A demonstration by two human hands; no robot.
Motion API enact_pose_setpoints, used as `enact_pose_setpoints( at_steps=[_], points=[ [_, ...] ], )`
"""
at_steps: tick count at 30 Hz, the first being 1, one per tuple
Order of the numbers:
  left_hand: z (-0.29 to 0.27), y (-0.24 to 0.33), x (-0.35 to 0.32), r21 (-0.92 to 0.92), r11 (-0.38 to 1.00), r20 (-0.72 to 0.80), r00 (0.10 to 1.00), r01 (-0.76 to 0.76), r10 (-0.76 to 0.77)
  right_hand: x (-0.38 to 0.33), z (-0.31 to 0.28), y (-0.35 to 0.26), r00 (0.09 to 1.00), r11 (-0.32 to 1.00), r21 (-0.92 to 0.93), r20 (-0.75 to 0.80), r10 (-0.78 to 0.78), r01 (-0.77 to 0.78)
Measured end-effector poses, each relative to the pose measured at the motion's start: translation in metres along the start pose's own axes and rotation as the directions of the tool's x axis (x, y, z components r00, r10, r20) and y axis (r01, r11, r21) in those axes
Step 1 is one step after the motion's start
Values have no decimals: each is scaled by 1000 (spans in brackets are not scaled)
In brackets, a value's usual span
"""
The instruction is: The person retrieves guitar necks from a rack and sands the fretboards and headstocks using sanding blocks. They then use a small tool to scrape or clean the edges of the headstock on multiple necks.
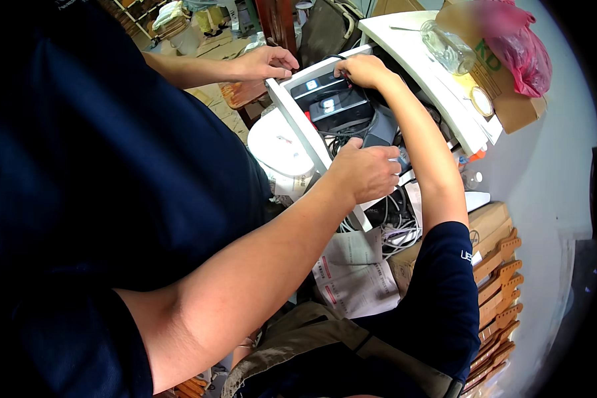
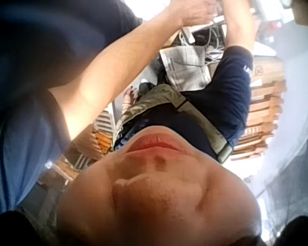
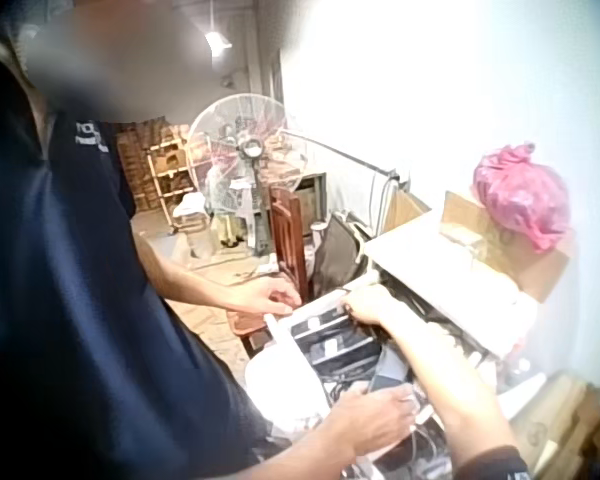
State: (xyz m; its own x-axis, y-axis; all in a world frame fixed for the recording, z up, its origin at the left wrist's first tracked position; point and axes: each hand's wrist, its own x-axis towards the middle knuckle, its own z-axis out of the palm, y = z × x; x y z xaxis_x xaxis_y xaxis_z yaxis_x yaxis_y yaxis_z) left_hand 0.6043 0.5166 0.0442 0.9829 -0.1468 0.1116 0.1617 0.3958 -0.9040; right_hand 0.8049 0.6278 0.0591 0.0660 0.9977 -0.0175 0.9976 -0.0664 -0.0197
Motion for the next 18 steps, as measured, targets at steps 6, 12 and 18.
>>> enact_pose_setpoints(
  at_steps=[6,12,18],
  points=[
    [3,-1,1,-30,999,20,999,30,-29,-7,-3,-5,1000,1000,-11,-15,-16,16],
    [1,-3,6,278,960,-37,999,37,-28,-20,-4,0,997,1000,18,-74,-20,22],
    [7,-7,5,29,998,-22,998,56,-56,-82,-26,-16,775,887,448,-598,207,109]
  ],
)
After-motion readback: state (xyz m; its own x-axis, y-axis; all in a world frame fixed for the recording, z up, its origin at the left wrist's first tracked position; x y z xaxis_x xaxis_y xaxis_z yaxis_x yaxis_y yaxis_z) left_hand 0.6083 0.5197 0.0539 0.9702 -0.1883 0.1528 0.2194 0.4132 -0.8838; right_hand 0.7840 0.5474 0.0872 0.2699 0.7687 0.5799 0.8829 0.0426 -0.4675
